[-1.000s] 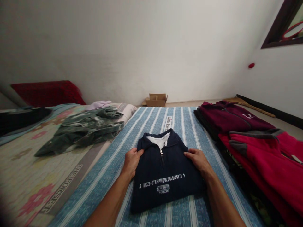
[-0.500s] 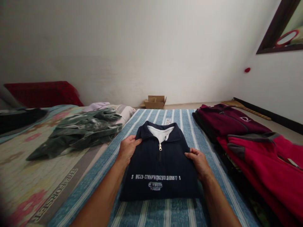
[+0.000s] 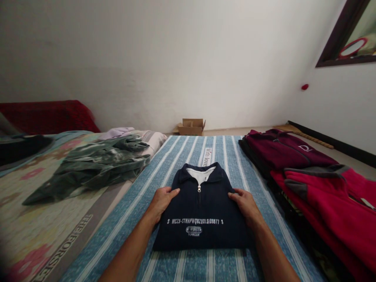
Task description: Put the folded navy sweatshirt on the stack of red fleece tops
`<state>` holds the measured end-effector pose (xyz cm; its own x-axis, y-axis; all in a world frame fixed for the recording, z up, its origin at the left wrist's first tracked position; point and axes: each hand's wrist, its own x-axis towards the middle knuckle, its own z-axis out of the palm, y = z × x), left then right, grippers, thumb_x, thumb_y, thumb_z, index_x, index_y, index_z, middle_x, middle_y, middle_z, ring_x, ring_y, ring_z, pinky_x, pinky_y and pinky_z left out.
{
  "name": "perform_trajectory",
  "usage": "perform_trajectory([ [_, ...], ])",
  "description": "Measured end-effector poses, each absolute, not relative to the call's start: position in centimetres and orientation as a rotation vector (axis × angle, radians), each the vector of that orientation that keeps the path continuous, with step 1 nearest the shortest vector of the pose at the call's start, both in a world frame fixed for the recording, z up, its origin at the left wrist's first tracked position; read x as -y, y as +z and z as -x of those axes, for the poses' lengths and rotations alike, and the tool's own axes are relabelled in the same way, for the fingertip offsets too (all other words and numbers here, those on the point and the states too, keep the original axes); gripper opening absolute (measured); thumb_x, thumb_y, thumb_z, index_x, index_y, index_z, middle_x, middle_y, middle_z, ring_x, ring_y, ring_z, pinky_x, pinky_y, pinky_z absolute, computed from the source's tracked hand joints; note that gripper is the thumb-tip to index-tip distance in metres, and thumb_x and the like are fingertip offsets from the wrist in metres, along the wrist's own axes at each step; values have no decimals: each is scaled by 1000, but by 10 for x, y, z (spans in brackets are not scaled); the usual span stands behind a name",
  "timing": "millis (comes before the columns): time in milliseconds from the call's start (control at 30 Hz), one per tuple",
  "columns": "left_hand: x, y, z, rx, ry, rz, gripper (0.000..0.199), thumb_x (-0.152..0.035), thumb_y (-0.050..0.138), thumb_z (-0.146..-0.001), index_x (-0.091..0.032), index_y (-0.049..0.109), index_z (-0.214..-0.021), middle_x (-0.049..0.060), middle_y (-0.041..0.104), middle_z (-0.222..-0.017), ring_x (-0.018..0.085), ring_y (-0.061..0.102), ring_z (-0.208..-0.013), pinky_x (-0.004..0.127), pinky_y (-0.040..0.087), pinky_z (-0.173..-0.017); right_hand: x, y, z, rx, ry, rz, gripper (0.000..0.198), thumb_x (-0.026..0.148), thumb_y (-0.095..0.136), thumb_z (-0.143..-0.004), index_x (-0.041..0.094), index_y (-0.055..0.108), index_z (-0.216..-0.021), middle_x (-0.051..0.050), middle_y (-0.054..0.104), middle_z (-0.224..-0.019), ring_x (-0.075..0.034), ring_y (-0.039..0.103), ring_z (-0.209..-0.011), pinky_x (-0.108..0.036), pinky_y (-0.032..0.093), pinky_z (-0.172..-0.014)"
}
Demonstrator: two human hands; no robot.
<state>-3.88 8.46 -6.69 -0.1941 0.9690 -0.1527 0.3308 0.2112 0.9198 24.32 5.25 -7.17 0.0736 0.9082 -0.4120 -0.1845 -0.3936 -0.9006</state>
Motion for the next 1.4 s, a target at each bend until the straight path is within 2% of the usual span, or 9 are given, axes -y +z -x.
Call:
perform_trajectory([
  [233, -85, -70, 36, -1703, 1051, -1216, 34, -35, 65, -59, -20, 37, -48, -8, 38, -40, 7, 35, -38, 19, 20, -39, -53, -77, -243, 798, 1514, 1356, 12, 25, 65, -72, 18, 63, -80, -4, 71, -69, -19, 66, -58, -28, 52, -54],
  [467, -86, -71, 37, -1705, 1022, -1270, 35, -38, 63, -61, -20, 36, -50, -9, 36, -42, 7, 34, -40, 20, 23, -40, -58, -84, -242, 778, 1387, 1367, 14, 20, 65, -68, 18, 63, -82, -1, 70, -65, -17, 64, -54, -25, 50, -52],
  [567, -88, -72, 39, -1765, 980, -1343, 32, -39, 61, -65, -20, 39, -52, -8, 40, -44, 9, 40, -42, 20, 27, -43, -59, -85, -243, 791, 1392, 1373, 13, 20, 65, -68, 18, 64, -81, -1, 70, -67, -17, 64, -56, -25, 51, -52],
  [700, -89, -64, 40, -1972, 860, -1474, 21, -37, 62, -68, -17, 57, -73, -1, 58, -60, 15, 56, -58, 23, 40, -53, -60, -88, -245, 817, 1418, 1352, 13, 23, 65, -68, 18, 63, -79, -1, 70, -68, -18, 64, -57, -26, 51, -53],
  [833, -80, -45, 29, -2288, 819, -1716, 32, -30, 58, -75, -14, 57, -103, 8, 66, -91, 22, 61, -86, 32, 46, -76, -62, -93, -246, 842, 1410, 1359, 15, 24, 65, -67, 18, 63, -81, -2, 70, -70, -19, 65, -59, -27, 52, -55],
  [1000, -57, -29, -5, -2120, 824, -2268, 28, -25, 48, -84, -13, 59, -106, 13, 58, -119, 23, 51, -113, 34, 39, -98, -64, -95, -245, 841, 1413, 1351, 19, 24, 65, -66, 17, 63, -83, -2, 70, -69, -18, 65, -59, -27, 51, -55],
  [1133, -41, -33, -31, -1896, 525, -2384, 47, -37, 44, -87, -8, 51, -123, 16, 41, -139, 26, 33, -131, 40, 29, -108, -64, -94, -245, 849, 1416, 1334, 19, 24, 65, -66, 17, 63, -84, -2, 70, -68, -18, 65, -59, -26, 51, -54],
  [1233, -35, -39, -40, -1811, 281, -2392, 65, -48, 41, -86, -7, 37, -136, 14, 26, -148, 28, 17, -137, 47, 21, -110, -65, -95, -245, 861, 1418, 1325, 20, 25, 65, -67, 17, 62, -85, -2, 70, -68, -18, 65, -59, -26, 50, -54],
  [1400, -34, -42, -42, -1802, 107, -2371, 68, -50, 32, -88, -9, 25, -142, 10, 15, -151, 25, 7, -139, 48, 14, -112, -70, -102, -246, 845, 1397, 1333, 26, 24, 65, -66, 18, 60, -90, 0, 69, -67, -19, 65, -60, -28, 51, -57],
])
